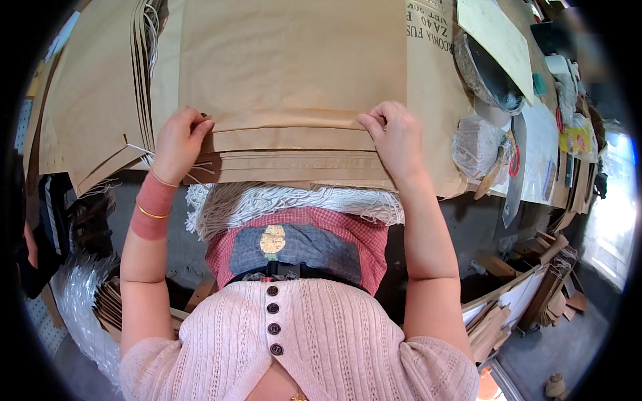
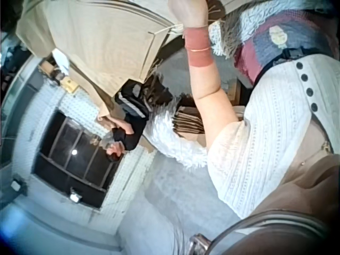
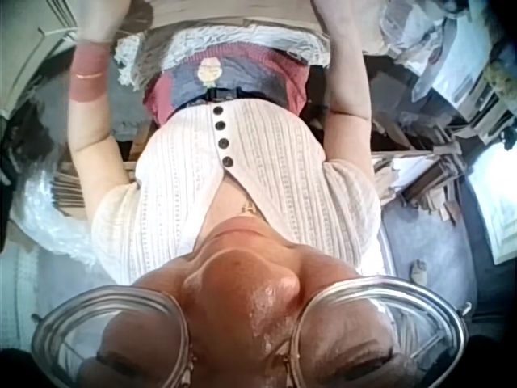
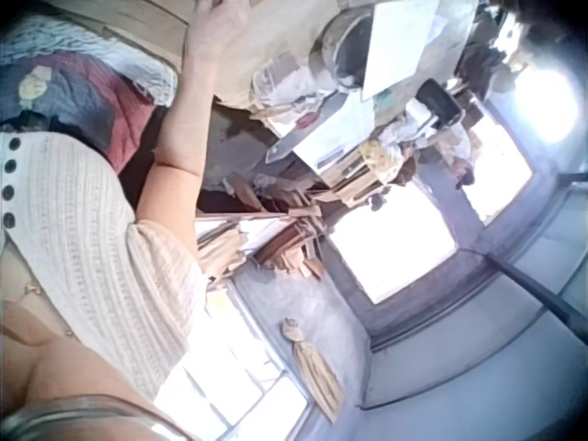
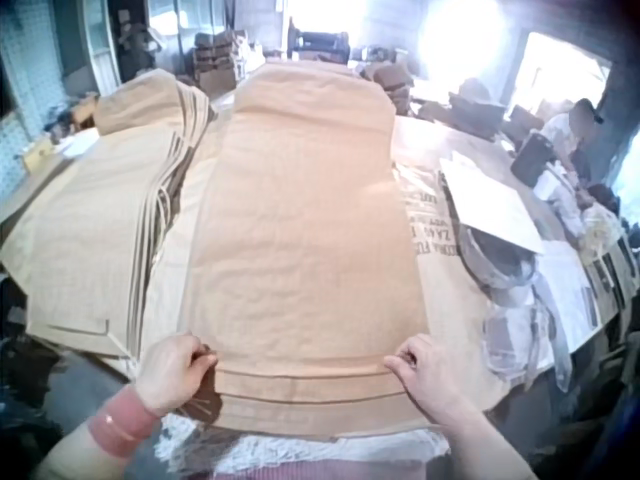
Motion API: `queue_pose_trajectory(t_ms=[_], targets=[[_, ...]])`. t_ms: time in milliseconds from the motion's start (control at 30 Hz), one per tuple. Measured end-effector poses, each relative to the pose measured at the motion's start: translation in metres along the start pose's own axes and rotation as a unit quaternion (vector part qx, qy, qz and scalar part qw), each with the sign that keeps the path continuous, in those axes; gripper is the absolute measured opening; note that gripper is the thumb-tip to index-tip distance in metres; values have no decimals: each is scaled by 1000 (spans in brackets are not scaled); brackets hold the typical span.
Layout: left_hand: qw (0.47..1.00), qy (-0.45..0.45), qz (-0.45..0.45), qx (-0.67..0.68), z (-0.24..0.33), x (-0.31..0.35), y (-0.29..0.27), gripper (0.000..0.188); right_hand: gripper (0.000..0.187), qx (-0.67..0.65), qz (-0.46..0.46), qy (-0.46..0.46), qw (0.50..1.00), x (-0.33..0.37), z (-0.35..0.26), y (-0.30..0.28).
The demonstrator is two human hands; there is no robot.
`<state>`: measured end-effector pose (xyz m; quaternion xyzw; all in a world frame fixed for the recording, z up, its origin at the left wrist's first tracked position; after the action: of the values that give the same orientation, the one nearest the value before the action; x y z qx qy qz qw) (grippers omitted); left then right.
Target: The person applies glue to the edge of a flat cardboard sheet using a brush and then presses a thin white cord along the glued line. They repeat this process on multiple cardboard pieces, stacking the finished items on the table.
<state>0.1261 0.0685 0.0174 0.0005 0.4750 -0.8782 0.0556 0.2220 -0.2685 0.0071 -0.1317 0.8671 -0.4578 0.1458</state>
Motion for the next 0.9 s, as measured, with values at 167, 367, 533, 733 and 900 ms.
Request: queue_pose_trajectory(t_ms=[167, 367, 533, 733, 900], targets=[[966, -64, 85, -234, 26, 7, 4, 13, 29, 210, 137, -39, 967, 6, -14, 2], [971, 154, -60, -172, 82, 25, 41, 83, 67, 99, -65, -173, 978, 27, -100, 56], [976, -2, -44, -213, 33, 32, 22, 92, 85, 220, -3, 12, 975, 43, -23, 25], [995, 15, 53, -83, 8, 39, 16, 61, 50, 227, 67, 123, 964, 39, 24, 7], [999, -2, 24, -36, 5, 36, 7, 59, 36, 177, 167, 37, 969, 38, -2, -6]])
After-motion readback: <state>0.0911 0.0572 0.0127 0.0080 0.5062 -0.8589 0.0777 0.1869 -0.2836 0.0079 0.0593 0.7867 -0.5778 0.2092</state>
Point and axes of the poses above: each hand's wrist, its own x-axis away from the middle knuckle, its own y-axis out of the palm, z = x × y, the point moved 2 cm from there along -x, towards the middle knuckle
